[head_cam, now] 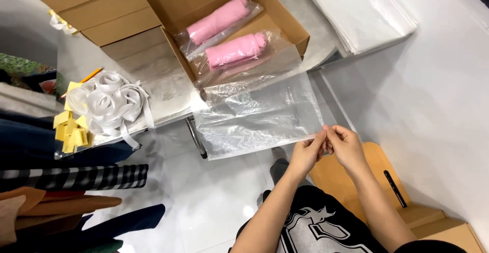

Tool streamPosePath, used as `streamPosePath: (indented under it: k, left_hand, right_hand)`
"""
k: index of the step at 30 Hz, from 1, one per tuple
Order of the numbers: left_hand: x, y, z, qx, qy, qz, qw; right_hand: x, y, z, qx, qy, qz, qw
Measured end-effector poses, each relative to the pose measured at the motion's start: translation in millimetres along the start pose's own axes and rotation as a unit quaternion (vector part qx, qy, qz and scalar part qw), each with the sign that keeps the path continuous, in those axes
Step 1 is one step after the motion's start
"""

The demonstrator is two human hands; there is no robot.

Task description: Unboxing a garment, hanging it for inspection, then bagging and repacking it into a box.

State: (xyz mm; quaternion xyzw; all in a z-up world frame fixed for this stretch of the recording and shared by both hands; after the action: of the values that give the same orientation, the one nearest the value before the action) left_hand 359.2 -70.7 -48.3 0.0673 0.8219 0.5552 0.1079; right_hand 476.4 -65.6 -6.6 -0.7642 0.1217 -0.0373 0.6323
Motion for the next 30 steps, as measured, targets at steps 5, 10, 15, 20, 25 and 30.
streamPosePath:
  k: [5, 10, 15, 20, 25, 30]
  left_hand:
    - [28.0, -20.4, -2.7, 0.007, 0.046, -0.014, 0.999]
    - [107.2, -102.9, 2.8, 0.03, 0.128, -0.031, 0.991]
    - [230.8, -113.7, -80.6, 0.068, 0.292, -0.013, 0.954]
    - [320.3, -73.3, -136.0, 0.019, 0.357, -0.013, 0.934]
    - [327.2, -17.1, -155.0, -0.017, 0.365, -0.025, 0.93]
    - [321.0, -2.1, -172.1, 0.074, 0.445, 0.15, 0.88]
  right_hand:
    - [-8.8, 14.3, 0.5, -0.004, -0.009, 0.055, 0.998]
    - [9.3, 34.8, 16.6, -0.024, 0.007, 0.058, 0.998]
    - [11.6, 24.6, 8.6, -0.04, 0.051, 0.11, 0.992]
    - [10.6, 21.0, 13.1, -0.045, 0.058, 0.131, 0.989]
    - [-22.5, -22.2, 3.2, -0.018, 0.052, 0.131, 0.99]
    - [-29.7, -62.6, -7.8, -0.033, 0.062, 0.045, 0.997]
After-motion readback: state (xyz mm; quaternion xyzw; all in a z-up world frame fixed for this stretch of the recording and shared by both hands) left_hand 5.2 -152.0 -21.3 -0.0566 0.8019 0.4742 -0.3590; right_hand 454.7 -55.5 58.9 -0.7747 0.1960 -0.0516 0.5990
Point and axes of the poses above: each hand's wrist, its own z-axis towards the middle knuckle, its own x-axis out of the back of the hand, y = z × x, the point moved 9 cm from there along z, towards the middle knuckle, and after that the axes turned 15 degrees about z, right-handed, at the moved point
